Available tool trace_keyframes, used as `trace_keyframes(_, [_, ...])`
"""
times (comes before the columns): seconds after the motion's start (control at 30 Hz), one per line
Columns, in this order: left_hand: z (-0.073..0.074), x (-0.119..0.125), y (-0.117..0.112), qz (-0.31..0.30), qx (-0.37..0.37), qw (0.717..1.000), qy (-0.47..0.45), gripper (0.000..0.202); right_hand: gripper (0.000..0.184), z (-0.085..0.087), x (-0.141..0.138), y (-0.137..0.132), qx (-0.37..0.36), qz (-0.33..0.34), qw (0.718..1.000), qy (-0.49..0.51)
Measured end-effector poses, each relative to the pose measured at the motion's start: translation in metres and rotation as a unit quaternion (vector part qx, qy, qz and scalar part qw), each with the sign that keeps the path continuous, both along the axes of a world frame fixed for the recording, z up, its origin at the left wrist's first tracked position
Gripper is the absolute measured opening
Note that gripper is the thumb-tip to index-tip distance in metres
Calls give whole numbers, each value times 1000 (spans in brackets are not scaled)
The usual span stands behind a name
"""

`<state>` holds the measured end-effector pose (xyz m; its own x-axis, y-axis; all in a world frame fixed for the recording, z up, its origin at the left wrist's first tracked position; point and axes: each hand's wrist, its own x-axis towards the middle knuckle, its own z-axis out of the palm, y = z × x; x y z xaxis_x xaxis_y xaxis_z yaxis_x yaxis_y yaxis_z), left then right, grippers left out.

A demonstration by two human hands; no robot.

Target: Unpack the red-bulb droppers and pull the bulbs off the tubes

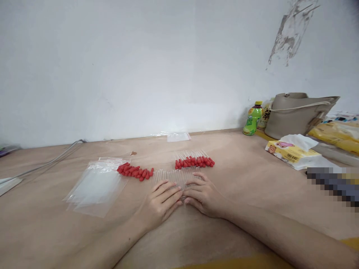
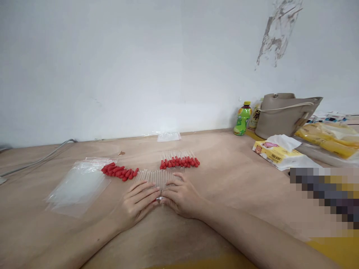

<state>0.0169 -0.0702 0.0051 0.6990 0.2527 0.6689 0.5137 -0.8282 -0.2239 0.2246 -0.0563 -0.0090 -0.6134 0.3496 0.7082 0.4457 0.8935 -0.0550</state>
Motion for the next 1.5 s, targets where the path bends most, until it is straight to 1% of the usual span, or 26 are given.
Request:
trace_keyframes(0.1, [1,2,-1,1,11,1000,2,19,12,0,-1,0,3,22,1000,1])
trace_keyframes(0.27, [3,3,-3,-1,6,1000,14,13,13,4,0,-2,18,58,998,-10])
trace_keyframes(0.37, [4,4,-4,-3,-4,1000,13,13,12,5,1,-4,40,54,998,-15])
trace_keyframes(0.5, [5,3,-5,-9,-17,1000,15,11,10,5,1,-5,91,47,995,-11])
trace_keyframes(0.73, [8,1,-6,-23,-40,999,9,13,13,7,10,-6,157,39,984,-69])
trace_keyframes(0.87, [9,2,-9,-29,-42,999,5,12,15,10,14,-8,191,41,977,-82])
trace_keyframes(1.0, [5,0,-9,-31,-49,998,6,13,16,13,16,-10,209,49,972,-92])
trace_keyframes(1.1, [1,-8,-6,-27,-58,998,-3,15,19,15,24,-7,212,66,971,-88])
trace_keyframes(1.17, [1,-18,-4,-10,-56,998,-20,16,19,16,33,-1,192,49,979,-52])
trace_keyframes(1.2, [2,-23,-3,6,-55,998,-31,16,19,16,37,2,165,15,986,-21])
trace_keyframes(1.27, [6,-32,0,46,-65,995,-57,14,17,18,46,8,83,-98,991,32])
trace_keyframes(1.33, [10,-40,3,86,-98,988,-84,15,18,19,50,12,-12,-209,977,40])
trace_keyframes(1.37, [13,-44,6,102,-113,983,-100,17,20,20,52,13,-58,-246,967,27])
trace_keyframes(1.43, [16,-53,13,136,-124,974,-134,22,22,21,53,13,-136,-281,950,5])
trace_keyframes(1.5, [20,-64,21,187,-117,962,-163,24,23,21,52,12,-194,-289,937,-5])
